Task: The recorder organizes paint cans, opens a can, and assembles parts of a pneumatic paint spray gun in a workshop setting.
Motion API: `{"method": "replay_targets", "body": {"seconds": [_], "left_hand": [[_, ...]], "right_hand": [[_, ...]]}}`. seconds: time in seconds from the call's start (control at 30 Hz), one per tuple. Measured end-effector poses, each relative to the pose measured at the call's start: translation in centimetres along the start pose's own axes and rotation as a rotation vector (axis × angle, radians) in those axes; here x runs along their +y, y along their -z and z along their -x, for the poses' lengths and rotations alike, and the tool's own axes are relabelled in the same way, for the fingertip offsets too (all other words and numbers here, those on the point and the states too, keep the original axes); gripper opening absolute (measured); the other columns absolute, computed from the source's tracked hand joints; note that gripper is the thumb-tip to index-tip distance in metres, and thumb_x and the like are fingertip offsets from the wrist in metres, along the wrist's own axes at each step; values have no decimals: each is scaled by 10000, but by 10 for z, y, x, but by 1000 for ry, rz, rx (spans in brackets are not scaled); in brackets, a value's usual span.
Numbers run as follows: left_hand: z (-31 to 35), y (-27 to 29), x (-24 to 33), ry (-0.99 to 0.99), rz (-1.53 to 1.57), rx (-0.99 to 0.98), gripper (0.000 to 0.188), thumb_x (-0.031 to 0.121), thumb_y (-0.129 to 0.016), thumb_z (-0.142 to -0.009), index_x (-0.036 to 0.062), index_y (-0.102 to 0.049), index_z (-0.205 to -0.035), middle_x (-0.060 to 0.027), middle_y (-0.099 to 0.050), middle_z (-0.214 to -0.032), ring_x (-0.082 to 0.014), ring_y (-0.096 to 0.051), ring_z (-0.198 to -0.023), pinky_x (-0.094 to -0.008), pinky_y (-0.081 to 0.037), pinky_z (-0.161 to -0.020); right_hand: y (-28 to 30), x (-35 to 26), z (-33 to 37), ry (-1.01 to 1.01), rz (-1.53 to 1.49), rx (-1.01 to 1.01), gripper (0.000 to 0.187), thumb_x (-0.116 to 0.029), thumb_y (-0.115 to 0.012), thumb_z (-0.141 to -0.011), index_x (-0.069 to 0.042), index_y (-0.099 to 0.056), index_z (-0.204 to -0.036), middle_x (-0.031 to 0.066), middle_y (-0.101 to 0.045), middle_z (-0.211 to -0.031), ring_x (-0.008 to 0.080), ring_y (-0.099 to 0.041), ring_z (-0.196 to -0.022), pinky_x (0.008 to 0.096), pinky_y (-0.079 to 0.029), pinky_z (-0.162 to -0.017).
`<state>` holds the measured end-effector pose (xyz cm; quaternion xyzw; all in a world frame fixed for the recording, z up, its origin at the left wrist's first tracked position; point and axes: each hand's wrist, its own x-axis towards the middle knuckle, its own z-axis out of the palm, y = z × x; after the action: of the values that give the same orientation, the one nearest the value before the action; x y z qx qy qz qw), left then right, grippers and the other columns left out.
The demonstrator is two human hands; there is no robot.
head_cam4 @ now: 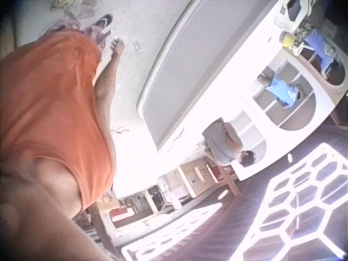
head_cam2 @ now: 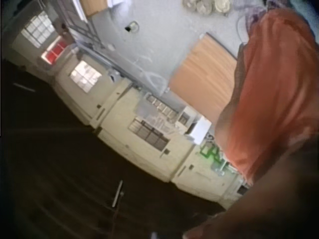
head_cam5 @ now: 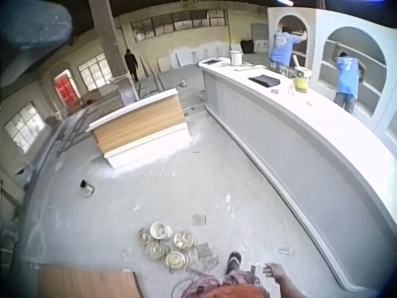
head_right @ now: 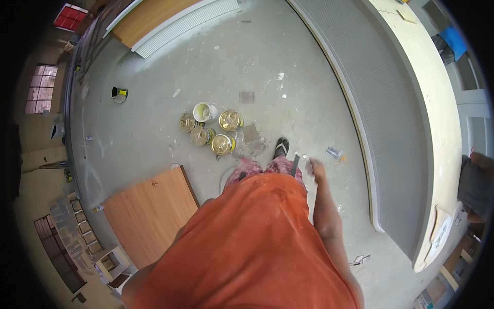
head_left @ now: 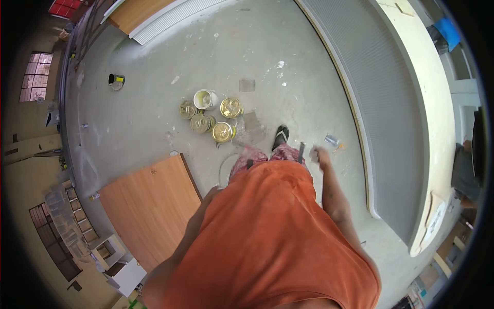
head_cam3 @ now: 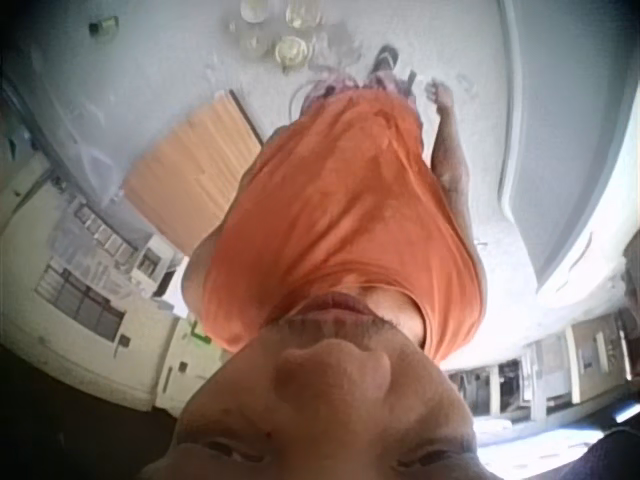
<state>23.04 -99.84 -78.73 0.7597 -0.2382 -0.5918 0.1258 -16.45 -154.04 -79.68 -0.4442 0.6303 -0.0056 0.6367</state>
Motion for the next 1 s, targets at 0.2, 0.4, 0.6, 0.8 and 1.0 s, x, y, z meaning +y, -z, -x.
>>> {"method": "replay_targets", "body": {"seconds": [0.2, 0.4, 0.6, 0.8, 1.0], "left_hand": [[-120, -40, 137, 183, 462, 233, 315, 168, -651, -899, 28, -591, -1175, -127, -653, -878, -257, -632, -687, -414, -517, -555], [-272, 76, 321, 98, 785, 452, 313, 156, -643, -905, 47, -596, -1195, -115, -644, -850, -247, -617, -666, -416, -505, -531], [-308, 254, 465, 194, 717, 0, 292, 101, -606, -904, 52, -648, -1188, -82, -671, -884, -217, -644, -733, -360, -509, -625], [-524, 485, 716, 24, 474, 180, 335, 235, -542, -943, 25, -578, -1202, -131, -646, -1103, -262, -664, -916, -363, -559, -733], [-586, 651, 983, -457, 264, 360, 335, 237, -553, -986, 10, -570, -1231, -127, -639, -1104, -223, -660, -950, -314, -526, -786]], "right_hand": [[48, -350, -132, 153, -106, -60, 310, -271, -475, -973, -117, -614, -1204, 62, -674, -1123, 181, -663, -959, 314, -521, -785], [40, -571, -253, 411, 6, -149, 394, -297, -490, -952, -66, -589, -1255, 95, -654, -1147, 230, -618, -1016, 387, -508, -859], [67, -811, -279, 569, 230, 8, 295, -232, -574, -971, -19, -657, -1157, 106, -695, -1051, 191, -681, -871, 325, -534, -763], [194, -1022, -354, 1142, 385, 853, 341, -227, -593, -933, -22, -635, -1202, 226, -638, -1157, 362, -612, -1073, 411, -470, -944], [211, -1037, -458, 726, 886, 1251, 826, -529, -617, -888, -28, -333, -1481, 238, -442, -1438, 405, -416, -1330, 565, -290, -1094]]}}
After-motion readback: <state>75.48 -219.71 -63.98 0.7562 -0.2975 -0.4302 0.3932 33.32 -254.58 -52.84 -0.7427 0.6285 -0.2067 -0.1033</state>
